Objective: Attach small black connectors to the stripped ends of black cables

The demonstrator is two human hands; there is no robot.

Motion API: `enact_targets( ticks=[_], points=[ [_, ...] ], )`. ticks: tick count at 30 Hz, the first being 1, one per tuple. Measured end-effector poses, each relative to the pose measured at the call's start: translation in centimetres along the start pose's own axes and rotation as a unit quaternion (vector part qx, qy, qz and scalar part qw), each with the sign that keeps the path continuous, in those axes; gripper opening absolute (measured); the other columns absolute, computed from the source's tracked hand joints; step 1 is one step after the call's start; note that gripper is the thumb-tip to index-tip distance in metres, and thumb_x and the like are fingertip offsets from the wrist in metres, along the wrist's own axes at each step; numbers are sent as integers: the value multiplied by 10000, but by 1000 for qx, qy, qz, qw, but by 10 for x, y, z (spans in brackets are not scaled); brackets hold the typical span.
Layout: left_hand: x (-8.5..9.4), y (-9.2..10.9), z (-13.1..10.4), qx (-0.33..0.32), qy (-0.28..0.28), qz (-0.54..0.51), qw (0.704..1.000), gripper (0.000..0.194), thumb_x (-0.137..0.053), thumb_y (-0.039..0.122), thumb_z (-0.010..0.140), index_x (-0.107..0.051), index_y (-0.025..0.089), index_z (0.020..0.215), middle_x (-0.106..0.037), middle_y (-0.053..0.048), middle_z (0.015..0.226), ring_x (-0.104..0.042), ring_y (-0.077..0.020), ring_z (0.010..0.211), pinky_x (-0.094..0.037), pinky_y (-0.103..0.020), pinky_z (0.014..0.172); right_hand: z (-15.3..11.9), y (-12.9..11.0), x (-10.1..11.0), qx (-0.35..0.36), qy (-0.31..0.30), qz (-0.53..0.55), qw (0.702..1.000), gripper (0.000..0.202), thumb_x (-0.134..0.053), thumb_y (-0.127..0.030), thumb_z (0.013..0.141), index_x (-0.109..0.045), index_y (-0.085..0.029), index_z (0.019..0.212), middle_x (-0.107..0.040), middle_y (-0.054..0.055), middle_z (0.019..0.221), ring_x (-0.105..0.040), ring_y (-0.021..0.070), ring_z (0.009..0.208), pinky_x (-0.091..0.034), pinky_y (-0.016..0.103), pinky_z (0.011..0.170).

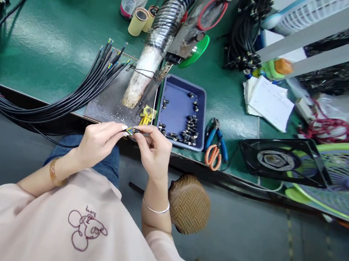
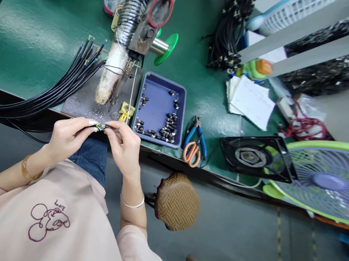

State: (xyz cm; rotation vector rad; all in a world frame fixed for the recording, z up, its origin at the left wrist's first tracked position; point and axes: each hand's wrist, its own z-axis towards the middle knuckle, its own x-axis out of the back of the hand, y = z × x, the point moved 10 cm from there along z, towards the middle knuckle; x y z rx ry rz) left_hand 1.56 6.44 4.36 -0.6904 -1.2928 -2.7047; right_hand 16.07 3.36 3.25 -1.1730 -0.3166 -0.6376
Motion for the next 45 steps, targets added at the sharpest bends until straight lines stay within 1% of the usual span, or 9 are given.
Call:
enact_targets(
  ticks=[3, 6, 12, 15, 18, 21, 25, 29, 45],
  points=[
    [-3, 1, 1, -12, -12, 9, 1000, 148, -546, 159, 962, -687, 145, 916, -744, -61, 812, -673, -137, 692, -508, -221, 693, 1, -21, 3, 79, -7, -71, 994, 116, -550, -241, 991, -661, -210, 980, -712, 10, 824, -629, 106, 615, -488, 211, 563],
    [-11, -10, 5, 50, -72, -22, 996, 166, -560, 170, 940, -660, 145, 810, -642, -5, 661, -548, -104, 560, -434, -211, 593, -1, -39, 3, 154, -28, -177, 972, 139, -517, -210, 1008, -654, -204, 1028, -724, 26, 831, -651, 113, 652, -485, 214, 600],
    [-23, -21, 8, 134, -133, -141, 972, 210, -581, 209, 895, -594, 142, 697, -366, 75, 551, -299, -66, 511, -286, -203, 509, -3, -43, 0, 202, -85, -252, 942, 152, -526, -216, 1013, -670, -183, 1051, -747, 27, 841, -634, 93, 594, -428, 230, 552],
    [-29, -32, 5, 195, -134, -193, 952, 218, -589, 257, 881, -578, 143, 696, -353, 71, 570, -302, -66, 533, -279, -199, 515, 0, -40, 16, 181, -25, -173, 968, 135, -644, -260, 955, -685, -218, 1077, -699, -33, 705, -584, 80, 515, -429, 217, 528],
    [-37, -42, 1, 252, -129, -246, 927, 204, -604, 285, 852, -590, 135, 713, -448, 47, 611, -372, -67, 559, -318, -196, 542, -3, -24, 41, 104, 107, -32, 988, 198, -604, -271, 967, -642, -243, 1159, -564, -92, 568, -451, 66, 382, -382, 214, 430],
    [-41, -50, -1, 287, -112, -287, 907, 189, -635, 302, 814, -614, 130, 739, -493, 33, 633, -411, -70, 571, -359, -197, 572, -15, -5, 49, 37, 196, 60, 978, 216, -521, -226, 997, -582, -260, 1201, -653, -72, 661, -536, 77, 396, -421, 210, 410],
    [-43, -59, -4, 312, -90, -299, 897, 193, -692, 316, 767, -635, 135, 737, -459, 47, 580, -389, -67, 539, -361, -199, 560, -19, -2, 34, 17, 185, -12, 983, 160, -587, -179, 966, -619, -248, 1106, -785, -3, 909, -751, 128, 641, -607, 244, 602],
    [-42, -64, -3, 317, -72, -295, 898, 191, -720, 311, 735, -646, 137, 710, -482, 37, 569, -408, -76, 541, -357, -204, 550, -16, -23, 16, 113, 157, -103, 976, 127, -671, -120, 897, -659, -235, 948, -799, 32, 951, -784, 178, 874, -643, 282, 766],
    [-40, -66, 18, 311, -37, -274, 909, 144, -688, 250, 686, -618, 137, 631, -328, 81, 494, -240, -49, 478, -180, -218, 484, -4, -3, 8, 45, 197, -23, 979, 113, -664, -131, 892, -638, -215, 821, -759, 24, 900, -733, 165, 851, -606, 313, 719]
  ],
)
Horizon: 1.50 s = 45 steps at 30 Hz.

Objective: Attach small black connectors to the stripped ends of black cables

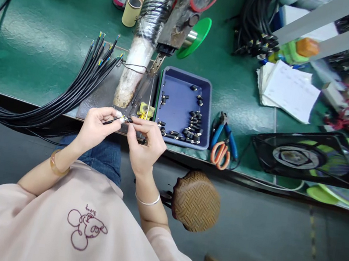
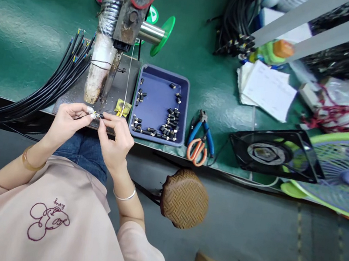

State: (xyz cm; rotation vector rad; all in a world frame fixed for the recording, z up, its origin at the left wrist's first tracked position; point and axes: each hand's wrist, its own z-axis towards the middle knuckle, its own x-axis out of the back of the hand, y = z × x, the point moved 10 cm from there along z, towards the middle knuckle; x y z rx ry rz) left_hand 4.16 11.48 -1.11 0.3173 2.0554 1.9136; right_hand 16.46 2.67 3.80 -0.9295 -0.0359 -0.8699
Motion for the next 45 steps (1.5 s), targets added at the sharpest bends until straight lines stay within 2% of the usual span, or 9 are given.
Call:
enact_targets(
  ticks=[19, 25, 29, 34, 38, 45],
  points=[
    [-1, 6, 3, 2, 6, 8, 1000, 207, -705, 292, 727, -595, 144, 633, -303, 79, 503, -240, -51, 496, -187, -215, 484, 11, -9, 3, 33, 23, -14, 999, 129, -702, -106, 857, -656, -221, 819, -759, 11, 883, -736, 164, 830, -601, 320, 770],
    [-2, -3, 1, 28, 4, 1, 1000, 209, -720, 291, 701, -584, 146, 635, -306, 79, 503, -249, -50, 496, -189, -215, 492, 7, -2, 2, 12, 0, -13, 1000, 124, -672, -143, 889, -625, -222, 807, -759, 20, 882, -743, 172, 835, -608, 324, 733],
    [-4, -1, 2, 27, -1, -2, 1000, 220, -711, 296, 711, -567, 150, 631, -290, 83, 500, -235, -51, 497, -180, -220, 496, 7, 1, 3, -2, -3, -4, 1000, 107, -668, -150, 902, -628, -217, 830, -761, 26, 898, -744, 168, 851, -607, 303, 709],
    [-3, 4, 2, 15, 6, -2, 1000, 228, -705, 312, 738, -574, 149, 648, -294, 81, 511, -232, -54, 501, -179, -226, 498, 12, -8, 3, 35, -1, -15, 999, 118, -682, -139, 891, -627, -222, 827, -764, 25, 910, -746, 175, 862, -613, 329, 758],
    [-1, 1, 1, 23, 8, -14, 1000, 242, -728, 335, 731, -598, 144, 657, -304, 79, 510, -241, -53, 497, -183, -225, 500, 13, -16, 3, 78, -9, -31, 996, 145, -688, -122, 879, -612, -226, 812, -767, 29, 909, -750, 173, 847, -619, 325, 753],
    [-3, -2, 2, 44, 0, -39, 998, 260, -756, 342, 700, -601, 138, 656, -346, 75, 514, -258, -47, 498, -199, -214, 500, 11, -20, 2, 109, -32, -37, 993, 160, -678, -102, 868, -599, -229, 810, -771, 56, 1000, -758, 165, 836, -643, 305, 744]
  ],
)
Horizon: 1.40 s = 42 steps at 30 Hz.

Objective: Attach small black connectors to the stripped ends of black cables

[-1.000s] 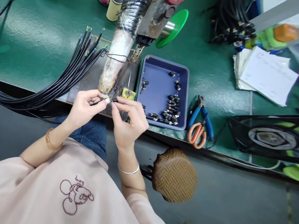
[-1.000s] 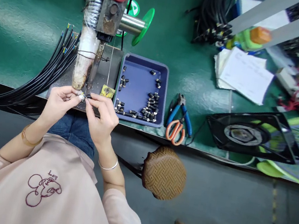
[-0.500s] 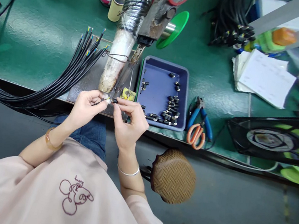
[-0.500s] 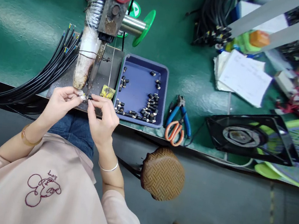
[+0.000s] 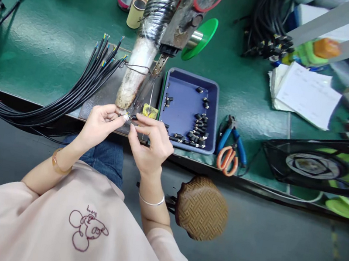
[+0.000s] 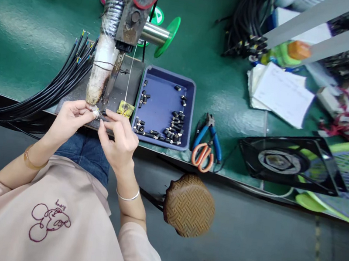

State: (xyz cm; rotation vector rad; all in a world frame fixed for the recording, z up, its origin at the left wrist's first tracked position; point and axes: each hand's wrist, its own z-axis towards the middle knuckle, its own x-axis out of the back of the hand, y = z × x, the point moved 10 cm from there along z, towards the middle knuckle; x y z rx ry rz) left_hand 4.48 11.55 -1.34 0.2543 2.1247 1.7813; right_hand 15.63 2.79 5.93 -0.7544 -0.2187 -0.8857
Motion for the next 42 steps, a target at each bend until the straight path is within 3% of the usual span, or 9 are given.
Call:
enact_targets(
  ticks=[6, 12, 16, 21, 24, 29, 34, 42],
  points=[
    [1, -7, -1, 20, -23, 24, 999, 245, -755, 344, 688, -616, 142, 686, -354, 80, 494, -276, -51, 493, -238, -207, 504, -6, 0, -6, 13, -40, -5, 999, 148, -649, -98, 881, -605, -233, 837, -772, 66, 1016, -766, 170, 852, -652, 297, 733],
    [-3, -6, -7, -1, -35, 50, 998, 191, -705, 313, 729, -621, 142, 721, -349, 75, 524, -293, -55, 496, -230, -204, 493, -9, -2, 3, 13, -5, -7, 1000, 158, -682, -88, 868, -609, -227, 844, -780, 58, 937, -764, 169, 837, -630, 294, 727],
    [-5, -7, -15, -5, -39, 45, 998, 180, -717, 287, 719, -618, 142, 755, -381, 79, 519, -304, -46, 472, -242, -192, 472, -10, 11, 6, -56, 10, 33, 998, 124, -683, -115, 876, -633, -223, 840, -781, 36, 911, -762, 174, 838, -629, 310, 738],
    [-6, -13, -25, 5, -69, 30, 997, 178, -706, 296, 779, -628, 139, 750, -546, 26, 544, -462, -69, 487, -364, -194, 500, -20, 26, 3, -136, -16, 100, 986, 78, -660, -174, 906, -639, -219, 846, -786, 26, 915, -772, 165, 777, -635, 275, 647],
    [-4, -9, -27, 1, -74, 14, 997, 201, -726, 321, 785, -645, 138, 759, -588, 14, 551, -502, -75, 496, -403, -200, 518, -24, 16, 12, -88, 15, 98, 991, 67, -655, -165, 910, -633, -228, 918, -804, 35, 951, -790, 181, 804, -653, 297, 678],
    [-5, -4, -27, 3, -90, -17, 996, 263, -754, 385, 786, -652, 143, 802, -574, 36, 534, -416, -52, 433, -345, -197, 448, -26, -3, 6, -16, -15, 75, 997, 110, -664, -130, 901, -638, -229, 942, -816, 55, 968, -795, 201, 888, -662, 316, 726],
    [-6, -8, -28, 0, -108, -31, 994, 272, -729, 399, 818, -646, 141, 794, -574, 36, 533, -373, -39, 406, -314, -193, 426, -29, -6, 2, -18, -19, 103, 994, 176, -687, -67, 862, -642, -211, 953, -811, 83, 1016, -795, 197, 897, -656, 296, 756],
    [-8, -16, -32, 20, -112, 25, 993, 195, -670, 305, 789, -634, 122, 733, -534, 27, 526, -487, -67, 479, -409, -188, 515, -22, -5, 2, -31, -45, 75, 996, 132, -687, -88, 866, -647, -213, 874, -806, 50, 930, -784, 174, 844, -636, 281, 755]
  ],
)
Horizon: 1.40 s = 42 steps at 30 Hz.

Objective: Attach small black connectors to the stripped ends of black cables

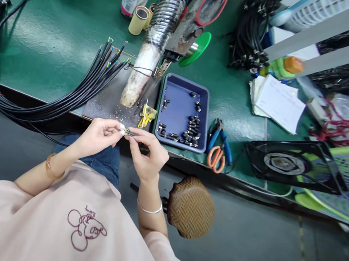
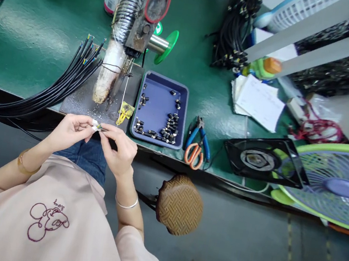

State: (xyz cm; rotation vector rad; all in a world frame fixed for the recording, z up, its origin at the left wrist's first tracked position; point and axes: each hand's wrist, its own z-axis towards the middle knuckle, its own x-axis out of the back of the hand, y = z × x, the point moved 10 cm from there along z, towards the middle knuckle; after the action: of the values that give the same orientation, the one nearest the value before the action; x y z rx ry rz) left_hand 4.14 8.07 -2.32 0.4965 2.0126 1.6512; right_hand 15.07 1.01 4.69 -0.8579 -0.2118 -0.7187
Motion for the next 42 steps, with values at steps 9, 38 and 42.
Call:
enact_targets(
  ticks=[9, 38, 42],
  points=[
    [4, 1, 1, 0, 30, 6, 1000, 183, -667, 298, 735, -605, 130, 694, -442, 53, 534, -383, -44, 468, -305, -172, 460, -5, 21, -7, -124, -28, 79, 989, 95, -659, -184, 907, -653, -211, 816, -787, 55, 1007, -727, 130, 660, -611, 262, 600],
    [13, 17, 15, -103, 102, 151, 978, 201, -611, 280, 828, -628, 145, 680, -540, 23, 602, -445, -87, 562, -368, -207, 555, 3, 23, -3, -62, 68, -14, 996, 114, -649, -123, 896, -608, -214, 840, -770, 52, 967, -753, 174, 909, -627, 328, 791],
    [13, 22, 19, -106, 102, 161, 976, 217, -591, 286, 841, -631, 140, 686, -540, 21, 610, -435, -84, 562, -359, -207, 553, 9, 19, -2, -38, 77, -30, 996, 134, -652, -105, 885, -590, -216, 844, -769, 55, 976, -752, 169, 904, -618, 325, 788]
  ],
)
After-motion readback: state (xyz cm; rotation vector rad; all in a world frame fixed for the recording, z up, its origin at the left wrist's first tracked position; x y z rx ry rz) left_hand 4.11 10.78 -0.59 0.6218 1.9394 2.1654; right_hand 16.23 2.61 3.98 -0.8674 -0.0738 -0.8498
